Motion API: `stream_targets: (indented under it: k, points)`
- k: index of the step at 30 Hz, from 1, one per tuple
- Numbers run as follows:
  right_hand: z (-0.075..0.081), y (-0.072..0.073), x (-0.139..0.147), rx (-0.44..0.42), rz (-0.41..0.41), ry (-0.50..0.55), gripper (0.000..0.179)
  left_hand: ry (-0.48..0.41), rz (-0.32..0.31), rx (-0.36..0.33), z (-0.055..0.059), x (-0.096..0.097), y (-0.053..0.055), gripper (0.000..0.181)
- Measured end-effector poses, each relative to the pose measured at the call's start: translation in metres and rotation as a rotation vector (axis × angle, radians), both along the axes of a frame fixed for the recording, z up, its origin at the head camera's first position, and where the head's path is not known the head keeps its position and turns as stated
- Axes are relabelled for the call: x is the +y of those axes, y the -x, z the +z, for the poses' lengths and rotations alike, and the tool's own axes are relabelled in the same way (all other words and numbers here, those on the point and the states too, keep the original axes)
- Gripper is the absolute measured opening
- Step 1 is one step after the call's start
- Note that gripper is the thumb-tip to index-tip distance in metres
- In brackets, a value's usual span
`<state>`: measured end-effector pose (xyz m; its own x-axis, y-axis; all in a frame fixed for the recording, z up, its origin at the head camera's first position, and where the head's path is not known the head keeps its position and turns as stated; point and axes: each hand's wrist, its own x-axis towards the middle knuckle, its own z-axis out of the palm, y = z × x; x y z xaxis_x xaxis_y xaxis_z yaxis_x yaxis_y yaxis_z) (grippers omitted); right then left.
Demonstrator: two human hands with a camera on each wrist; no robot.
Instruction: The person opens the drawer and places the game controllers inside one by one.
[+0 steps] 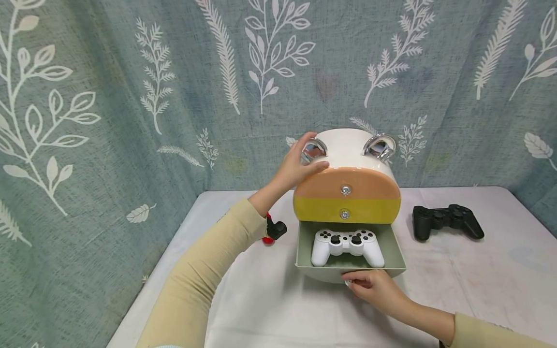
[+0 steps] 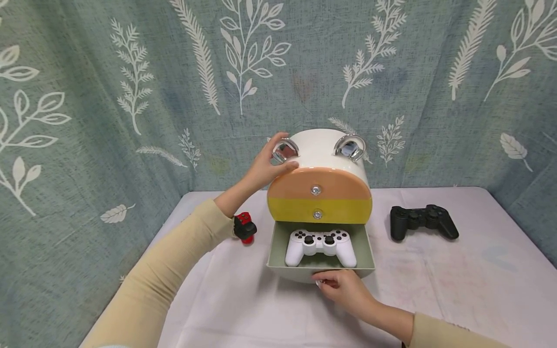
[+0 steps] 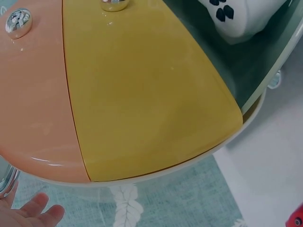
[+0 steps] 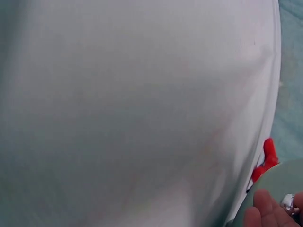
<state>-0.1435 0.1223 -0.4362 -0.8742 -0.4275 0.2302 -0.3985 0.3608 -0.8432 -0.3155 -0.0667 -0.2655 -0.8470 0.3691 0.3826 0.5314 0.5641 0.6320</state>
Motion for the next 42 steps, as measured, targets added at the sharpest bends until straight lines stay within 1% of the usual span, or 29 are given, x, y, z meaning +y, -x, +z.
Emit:
stream_targets:
  k: [3,8,11,19,24,32,38,42]
  points:
    - [-0.001,0.004,0.001,-0.024,-0.009,0.003,0.018,0.001,0.001,-0.006,0.0,0.0,-0.001,0.074]
    - [-0.003,0.011,-0.001,-0.002,-0.025,-0.004,0.018,0.004,-0.003,-0.012,0.001,0.001,-0.003,0.074]
    - [-0.003,0.017,-0.002,-0.003,-0.035,-0.004,0.018,0.0,-0.004,-0.011,0.002,0.0,-0.003,0.074]
    - [-0.001,0.033,-0.004,-0.047,-0.077,-0.015,0.019,-0.003,-0.01,-0.015,0.0,0.001,-0.002,0.073]
    - [0.0,0.04,-0.003,-0.073,-0.078,-0.01,0.018,0.003,-0.008,-0.011,0.0,0.0,-0.002,0.073]
    - [-0.001,0.05,-0.002,-0.07,-0.066,-0.002,0.018,0.0,-0.004,-0.008,0.001,0.0,-0.003,0.073]
    - [-0.001,0.058,-0.001,-0.064,-0.085,-0.02,0.018,0.001,-0.003,-0.01,0.001,0.0,-0.004,0.072]
    - [0.0,0.062,-0.001,-0.08,-0.09,-0.017,0.018,0.003,0.0,-0.009,0.001,0.0,-0.005,0.072]
